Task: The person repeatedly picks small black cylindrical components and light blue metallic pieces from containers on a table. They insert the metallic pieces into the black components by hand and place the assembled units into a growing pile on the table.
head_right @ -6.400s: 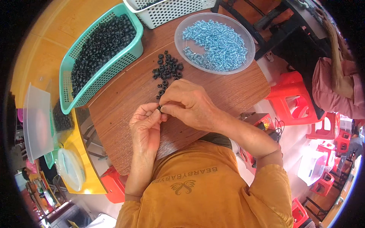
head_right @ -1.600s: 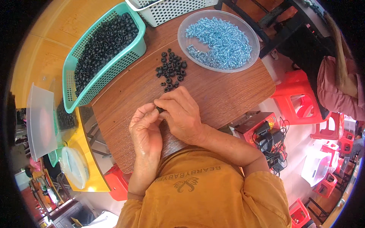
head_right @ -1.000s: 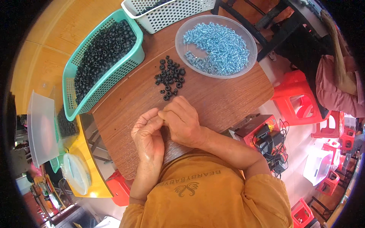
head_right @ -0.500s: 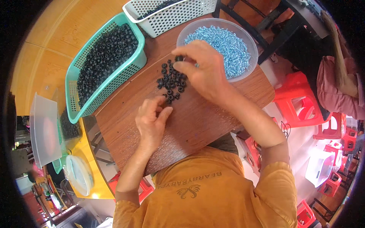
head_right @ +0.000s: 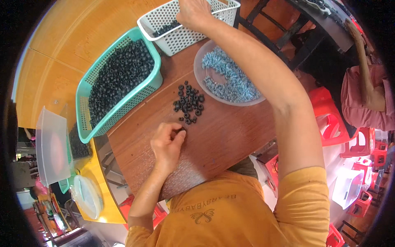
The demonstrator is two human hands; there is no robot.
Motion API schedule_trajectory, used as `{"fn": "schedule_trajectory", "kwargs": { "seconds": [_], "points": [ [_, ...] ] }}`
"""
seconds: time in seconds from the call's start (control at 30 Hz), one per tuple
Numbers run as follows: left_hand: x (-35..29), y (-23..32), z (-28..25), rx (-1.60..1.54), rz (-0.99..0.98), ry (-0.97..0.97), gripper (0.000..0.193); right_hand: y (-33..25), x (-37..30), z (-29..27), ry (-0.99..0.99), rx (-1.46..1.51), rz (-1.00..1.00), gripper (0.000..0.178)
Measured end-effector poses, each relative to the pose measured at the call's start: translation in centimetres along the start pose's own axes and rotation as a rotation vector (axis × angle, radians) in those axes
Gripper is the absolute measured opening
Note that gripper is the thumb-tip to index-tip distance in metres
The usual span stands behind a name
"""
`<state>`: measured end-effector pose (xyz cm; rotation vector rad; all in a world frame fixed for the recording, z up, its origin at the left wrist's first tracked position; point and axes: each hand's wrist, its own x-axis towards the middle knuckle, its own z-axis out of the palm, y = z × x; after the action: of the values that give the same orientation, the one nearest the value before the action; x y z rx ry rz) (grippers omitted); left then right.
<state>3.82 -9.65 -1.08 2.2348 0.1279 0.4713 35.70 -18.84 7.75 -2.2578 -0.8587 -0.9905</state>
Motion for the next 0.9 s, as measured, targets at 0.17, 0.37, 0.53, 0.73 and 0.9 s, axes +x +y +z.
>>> {"fn": "schedule_trajectory", "kwargs": {
  "seconds": [0.17,0.37,0.53,0.73,0.9],
  "points": [
    [-1.0,-0.3,-3.1,-0.905,-0.618,0.103,0.019,-6.9,-6.4,-4.0,-0.205,0.422,-0.028,0.023],
    [-1.7,0.4,-3.0,-1.173,-0.684,0.116,0.017,-13.2,-17.3,-10.4,-0.413,0.787,-0.034,0.018],
    [-1.8,2.1,-2.8,-1.279,-0.686,0.099,0.013,-14.9,-19.8,-10.6,-0.305,0.843,0.103,0.017],
    [-2.5,2.1,-2.2,-1.361,-0.686,0.103,0.014,-15.0,-20.4,-11.2,-0.334,1.033,0.300,0.014],
    [-2.7,2.5,-1.6,-1.382,-0.686,0.046,0.014,-14.5,-20.9,-12.0,-0.401,0.988,0.347,0.015]
  ]
}}
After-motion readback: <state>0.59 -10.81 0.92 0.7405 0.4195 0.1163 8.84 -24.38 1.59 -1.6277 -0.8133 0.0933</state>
